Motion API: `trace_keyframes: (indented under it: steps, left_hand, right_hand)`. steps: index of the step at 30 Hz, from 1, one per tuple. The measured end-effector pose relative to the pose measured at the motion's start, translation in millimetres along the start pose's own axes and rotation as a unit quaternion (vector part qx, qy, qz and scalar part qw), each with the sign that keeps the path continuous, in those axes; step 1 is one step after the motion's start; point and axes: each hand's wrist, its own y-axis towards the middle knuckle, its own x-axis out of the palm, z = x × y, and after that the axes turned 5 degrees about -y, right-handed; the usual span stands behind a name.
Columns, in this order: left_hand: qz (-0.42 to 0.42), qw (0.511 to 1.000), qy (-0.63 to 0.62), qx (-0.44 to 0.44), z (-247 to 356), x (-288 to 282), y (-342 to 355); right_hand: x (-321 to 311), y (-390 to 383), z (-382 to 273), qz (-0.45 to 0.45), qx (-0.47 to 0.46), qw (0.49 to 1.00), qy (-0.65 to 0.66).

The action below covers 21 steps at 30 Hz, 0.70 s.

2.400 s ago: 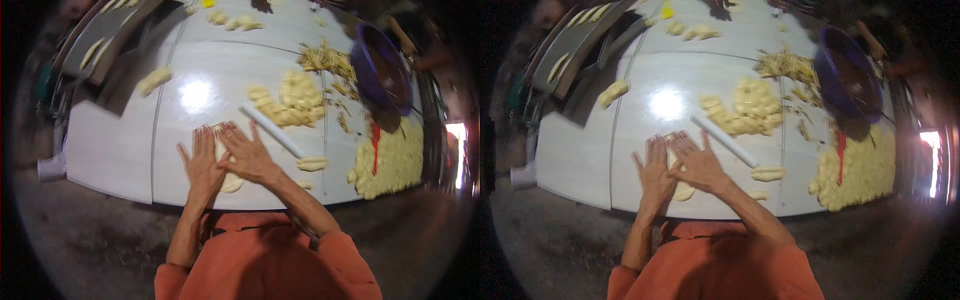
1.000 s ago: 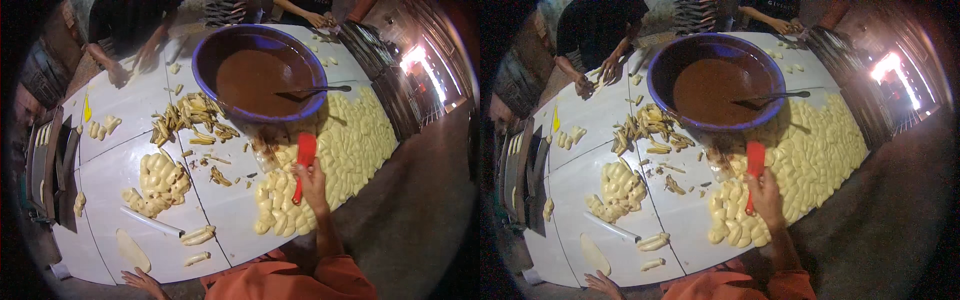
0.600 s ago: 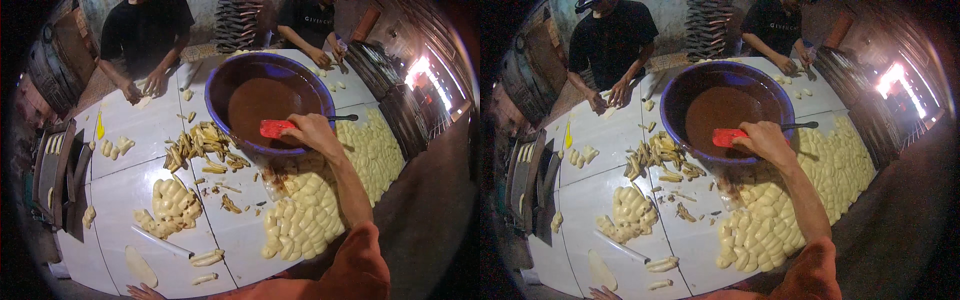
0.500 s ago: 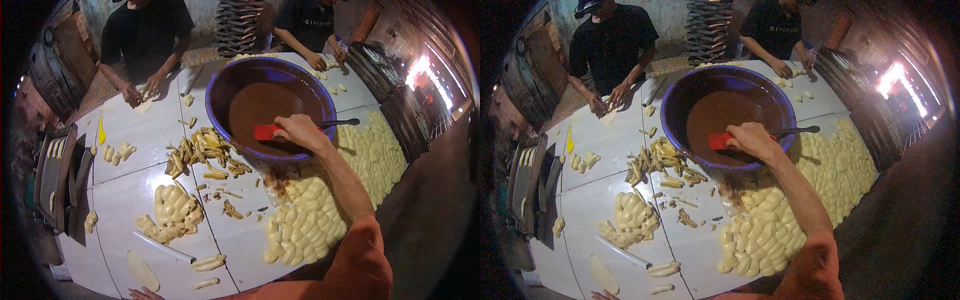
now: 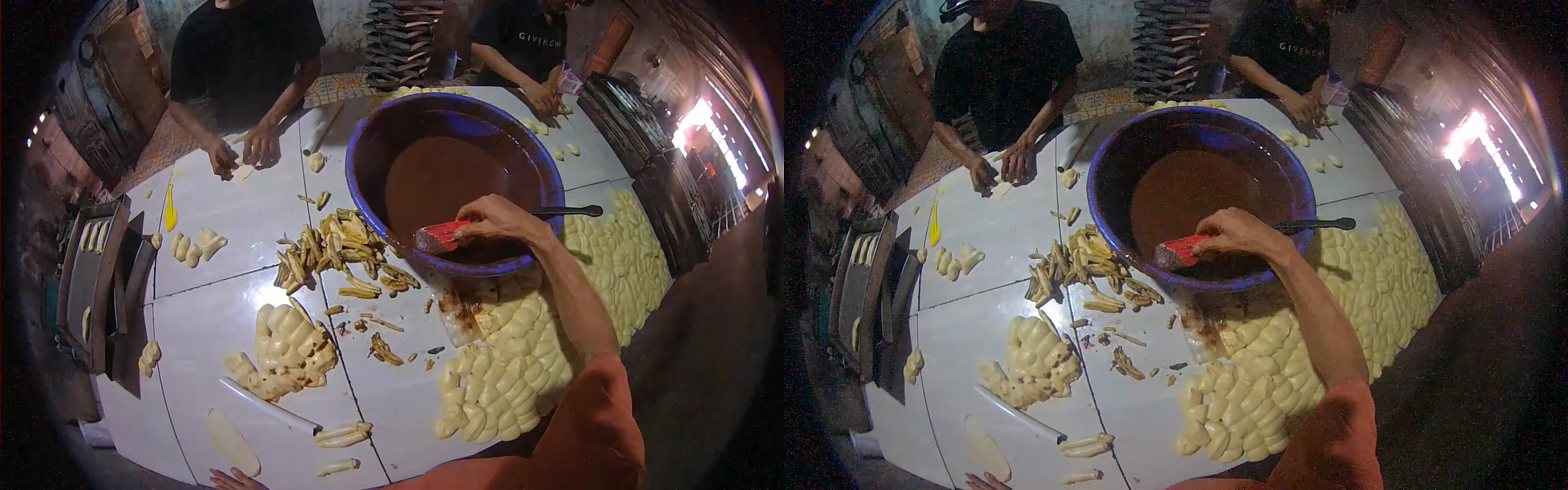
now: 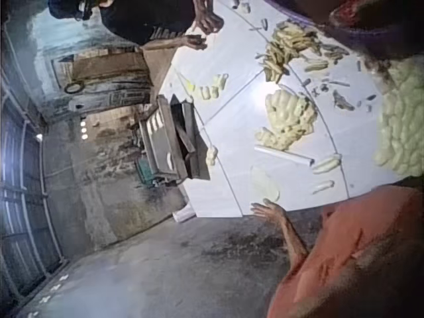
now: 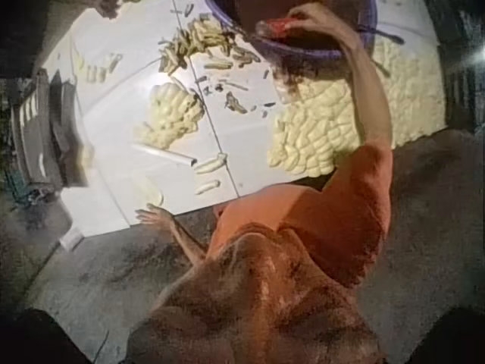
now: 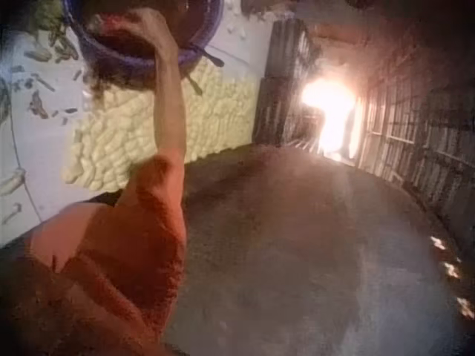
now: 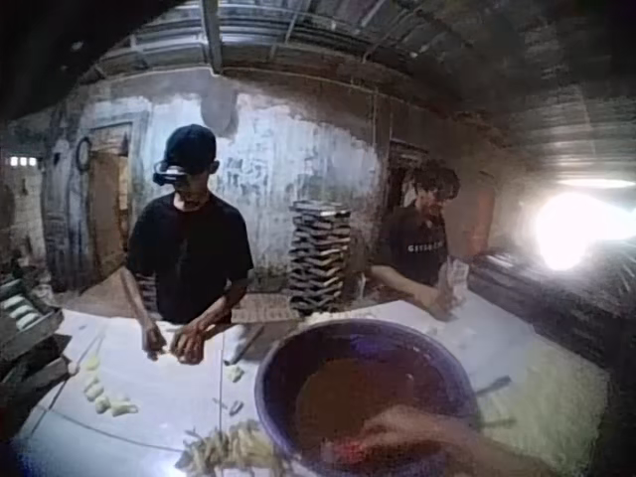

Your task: The person flattens dough portions on a table with a roller, spreads chocolate filling on them using a spatula, adds banana pieces, and rolls the dough into rolls by hand.

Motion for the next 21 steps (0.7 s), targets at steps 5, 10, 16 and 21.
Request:
trace_keyframes:
  steps: [5, 10, 16, 21]
  left_hand:
    - [-0.007, 1.000, -0.001, -0.014, 15.8, -8.3, 0.0]
    - [-0.022, 0.998, -0.048, -0.030, 11.4, -2.7, -1.4]
    - [0.010, 0.995, -0.099, -0.018, 3.1, 5.2, -2.0]
    - [0.033, 0.998, -0.050, 0.028, -64.1, 58.6, 6.5]
  right_hand:
    - [-3.6, 1.3, 7.6, -0.060, 0.070, 0.993, 0.069]
    - [-17.2, -8.0, 0.1, -0.156, 0.155, 0.958, 0.186]
    - [-19.9, -13.8, -11.0, -0.179, 0.196, 0.935, 0.237]
    - [-11.9, -13.4, -42.9, -0.155, 0.115, 0.940, 0.282]
